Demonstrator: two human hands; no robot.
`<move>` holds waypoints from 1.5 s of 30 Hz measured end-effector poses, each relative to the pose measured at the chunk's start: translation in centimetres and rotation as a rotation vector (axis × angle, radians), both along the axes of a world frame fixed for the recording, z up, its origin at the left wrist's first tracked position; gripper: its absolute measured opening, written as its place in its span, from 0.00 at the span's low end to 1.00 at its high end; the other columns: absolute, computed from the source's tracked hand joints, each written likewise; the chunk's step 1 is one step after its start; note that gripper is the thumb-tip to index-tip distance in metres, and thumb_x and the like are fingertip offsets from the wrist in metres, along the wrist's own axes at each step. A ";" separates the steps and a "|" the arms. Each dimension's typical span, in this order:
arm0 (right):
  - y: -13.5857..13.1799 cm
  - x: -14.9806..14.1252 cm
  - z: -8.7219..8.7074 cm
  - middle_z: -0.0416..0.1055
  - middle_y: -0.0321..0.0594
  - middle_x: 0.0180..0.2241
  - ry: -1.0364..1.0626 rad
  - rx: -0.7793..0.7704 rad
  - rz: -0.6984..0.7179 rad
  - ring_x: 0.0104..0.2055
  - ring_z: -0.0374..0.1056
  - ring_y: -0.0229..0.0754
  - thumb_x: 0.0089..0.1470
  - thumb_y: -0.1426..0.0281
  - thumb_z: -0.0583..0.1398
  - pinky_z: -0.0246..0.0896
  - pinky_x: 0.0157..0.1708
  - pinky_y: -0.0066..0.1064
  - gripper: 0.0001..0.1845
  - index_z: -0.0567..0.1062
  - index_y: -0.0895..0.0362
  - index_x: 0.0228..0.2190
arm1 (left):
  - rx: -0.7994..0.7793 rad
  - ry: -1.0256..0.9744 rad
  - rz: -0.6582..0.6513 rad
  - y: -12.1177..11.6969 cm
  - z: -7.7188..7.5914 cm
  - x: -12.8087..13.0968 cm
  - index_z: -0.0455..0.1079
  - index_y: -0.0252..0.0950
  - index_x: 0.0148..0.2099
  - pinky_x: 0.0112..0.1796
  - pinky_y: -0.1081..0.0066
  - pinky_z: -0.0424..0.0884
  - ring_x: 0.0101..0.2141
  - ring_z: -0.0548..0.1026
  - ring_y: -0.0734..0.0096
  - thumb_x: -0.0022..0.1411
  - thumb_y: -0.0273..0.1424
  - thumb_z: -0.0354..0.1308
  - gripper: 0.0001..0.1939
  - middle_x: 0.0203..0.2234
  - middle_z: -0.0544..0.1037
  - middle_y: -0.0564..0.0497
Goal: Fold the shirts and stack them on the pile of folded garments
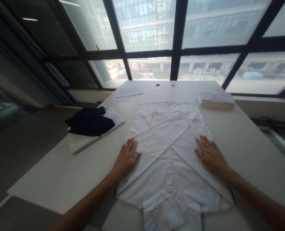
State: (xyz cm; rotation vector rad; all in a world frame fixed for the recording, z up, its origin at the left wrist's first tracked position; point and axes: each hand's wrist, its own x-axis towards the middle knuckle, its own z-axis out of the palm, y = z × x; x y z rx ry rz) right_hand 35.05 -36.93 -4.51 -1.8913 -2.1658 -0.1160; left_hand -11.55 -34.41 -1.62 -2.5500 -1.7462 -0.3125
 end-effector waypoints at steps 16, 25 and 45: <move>12.8 1.7 1.5 0.54 0.56 0.71 -0.042 -0.055 0.066 0.73 0.49 0.54 0.69 0.59 0.45 0.44 0.70 0.53 0.33 0.63 0.63 0.67 | -0.044 -0.473 0.027 9.0 3.0 0.4 0.68 0.35 0.64 0.61 0.57 0.65 0.61 0.70 0.59 0.71 0.34 0.46 0.23 0.60 0.73 0.40; 12.7 1.7 1.5 0.58 0.55 0.70 0.009 -0.044 0.070 0.73 0.51 0.53 0.69 0.62 0.47 0.43 0.70 0.51 0.30 0.66 0.63 0.65 | -0.250 -0.142 -0.243 -0.9 7.0 -0.2 0.72 0.42 0.46 0.42 0.66 0.71 0.38 0.75 0.62 0.61 0.37 0.63 0.11 0.36 0.75 0.51; 12.9 1.8 1.8 0.59 0.54 0.69 0.034 -0.033 0.082 0.72 0.53 0.53 0.68 0.63 0.48 0.44 0.70 0.51 0.30 0.67 0.63 0.65 | -0.252 -0.232 -0.175 -1.9 7.3 -2.9 0.73 0.40 0.40 0.37 0.69 0.69 0.33 0.76 0.67 0.72 0.35 0.50 0.12 0.33 0.79 0.51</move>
